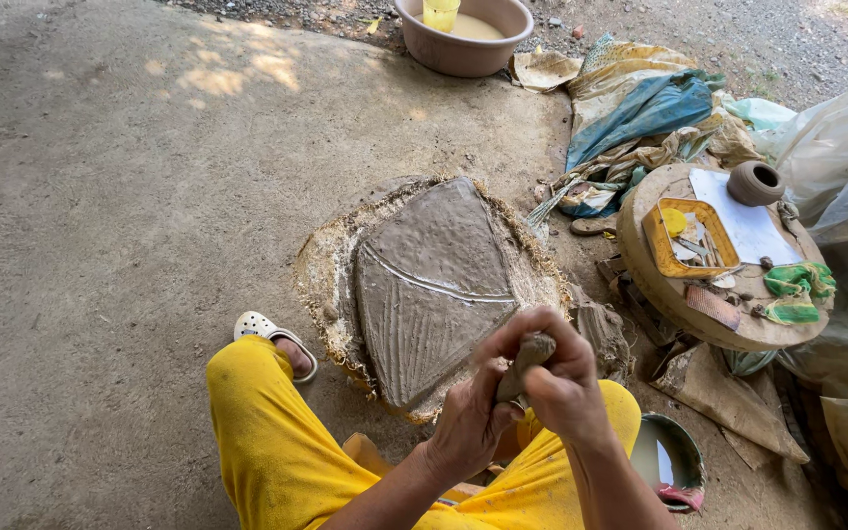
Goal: The person manipulates a large slab of clay on a textured base, smoothing its surface by hand and then rolling out and attaching a thin coil of clay along the center crease.
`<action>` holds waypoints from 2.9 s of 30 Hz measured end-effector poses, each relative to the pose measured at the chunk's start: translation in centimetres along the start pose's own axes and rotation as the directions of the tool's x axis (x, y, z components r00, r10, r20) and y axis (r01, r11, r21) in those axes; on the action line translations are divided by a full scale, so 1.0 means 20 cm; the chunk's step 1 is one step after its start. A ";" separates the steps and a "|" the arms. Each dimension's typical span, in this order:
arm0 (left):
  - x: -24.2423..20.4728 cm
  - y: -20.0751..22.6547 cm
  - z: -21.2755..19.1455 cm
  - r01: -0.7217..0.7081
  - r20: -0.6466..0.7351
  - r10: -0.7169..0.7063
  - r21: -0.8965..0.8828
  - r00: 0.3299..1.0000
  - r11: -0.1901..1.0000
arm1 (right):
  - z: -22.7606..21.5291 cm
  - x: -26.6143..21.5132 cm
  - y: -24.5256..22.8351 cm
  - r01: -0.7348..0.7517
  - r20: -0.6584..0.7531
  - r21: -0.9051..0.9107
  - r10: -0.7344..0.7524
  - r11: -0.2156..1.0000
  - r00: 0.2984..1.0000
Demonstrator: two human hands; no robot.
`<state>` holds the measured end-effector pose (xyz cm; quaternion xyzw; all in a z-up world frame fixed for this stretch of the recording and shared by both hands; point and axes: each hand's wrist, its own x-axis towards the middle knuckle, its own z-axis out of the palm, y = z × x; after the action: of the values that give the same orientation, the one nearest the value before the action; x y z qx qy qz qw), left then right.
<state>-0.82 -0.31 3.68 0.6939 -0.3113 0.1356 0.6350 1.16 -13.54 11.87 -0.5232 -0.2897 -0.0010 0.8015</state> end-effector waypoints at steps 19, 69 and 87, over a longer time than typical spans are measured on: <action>-0.07 -0.09 -0.04 0.295 0.264 -0.213 -0.326 0.941 0.898 | 0.17 0.06 -0.22 -0.016 -0.135 -0.256 -0.019 0.966 0.991; 0.76 -1.60 -1.17 0.494 0.115 -0.592 0.438 0.798 0.751 | -0.34 0.47 0.96 0.095 -0.594 0.202 0.045 0.975 0.803; 0.78 -1.72 -1.22 0.538 0.082 -0.588 0.317 0.805 0.781 | -0.34 0.50 1.05 0.060 -0.639 0.208 0.089 0.976 0.764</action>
<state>36.91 19.15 -10.76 0.8463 -0.1216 -0.0808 0.5123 19.05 -6.67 -2.98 -0.4031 0.0088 -0.1429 0.9039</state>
